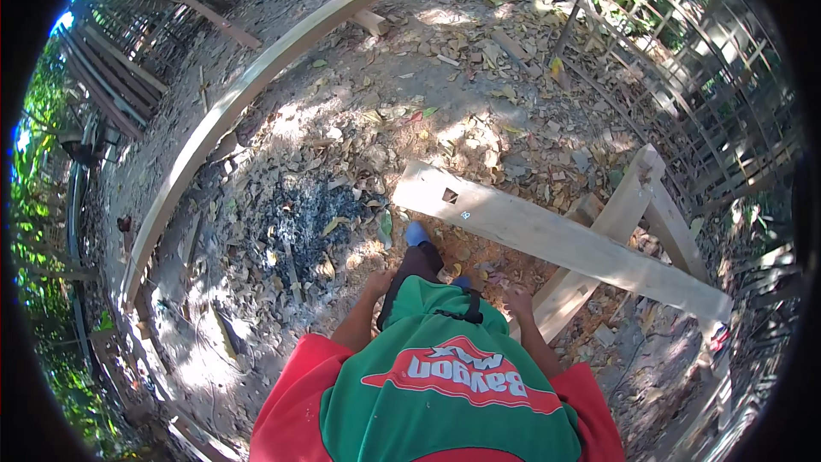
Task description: The person handles large wooden beams and uses a speed square and pencil to mark the wood while working outdoors.
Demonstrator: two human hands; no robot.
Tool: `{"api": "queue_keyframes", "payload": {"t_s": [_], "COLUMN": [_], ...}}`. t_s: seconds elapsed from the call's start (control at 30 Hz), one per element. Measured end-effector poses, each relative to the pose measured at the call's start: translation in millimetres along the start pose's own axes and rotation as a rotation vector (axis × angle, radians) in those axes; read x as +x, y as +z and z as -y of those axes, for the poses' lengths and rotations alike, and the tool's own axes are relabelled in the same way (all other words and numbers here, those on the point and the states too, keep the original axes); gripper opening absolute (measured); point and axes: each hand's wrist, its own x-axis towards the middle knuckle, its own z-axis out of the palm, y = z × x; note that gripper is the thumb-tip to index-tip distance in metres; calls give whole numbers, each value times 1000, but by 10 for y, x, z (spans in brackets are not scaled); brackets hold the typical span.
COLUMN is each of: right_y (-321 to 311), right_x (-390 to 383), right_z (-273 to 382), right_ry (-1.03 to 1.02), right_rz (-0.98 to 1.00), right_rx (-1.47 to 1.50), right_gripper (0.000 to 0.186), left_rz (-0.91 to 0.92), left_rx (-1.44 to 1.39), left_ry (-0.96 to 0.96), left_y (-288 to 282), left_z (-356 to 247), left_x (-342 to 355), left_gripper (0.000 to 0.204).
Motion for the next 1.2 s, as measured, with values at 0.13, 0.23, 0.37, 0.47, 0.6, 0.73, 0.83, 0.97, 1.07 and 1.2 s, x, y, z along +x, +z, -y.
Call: {"api": "queue_keyframes", "payload": {"t_s": [0.13, 0.23, 0.37, 0.47, 0.6, 0.73, 0.83, 0.97, 1.07, 1.2], "right_y": [-65, -47, 57, 15, 116, 6, -19, 77, 13, 148], "right_x": [364, 283, 53, 0, -211, -200, -54, -71, 117, 283], "right_z": [-570, -482, -153, -128, 163, 69, -100, -68, -382, -267], "right_ry": [-65, -26, -31, -41, -18, 66, -41, -3, 6, -45], "right_rz": [-176, -157, -117, -149, -80, -106, -120, -72, -119, -94], "right_rx": [-25, -69, -20, -16, 50, -4, 13, 85, -44, -99], "right_gripper": [41, 43, 42, 41, 39, 47, 39, 43, 48, 41], "left_rz": [-54, 18, -12, -10, -54, 1, -9, -94, -119, -143], "left_rx": [21, -139, -100, -71, -214, -202, -31, -60, -150, -314], "left_ry": [162, -50, -163, -33, -159, -132, 19, -100, -212, -235], "left_y": [61, -9, -215, -224, -278, -146, -123, -103, -142, -388], "left_z": [-169, -277, -325, -506, -352, -434, -366, -280, -558, -381], "left_x": [135, 31, -51, -30, -19, 44, 94, -47, -121, -132], "left_gripper": [51, 48, 47, 50, 51, 52, 55, 56, 57, 58]}}
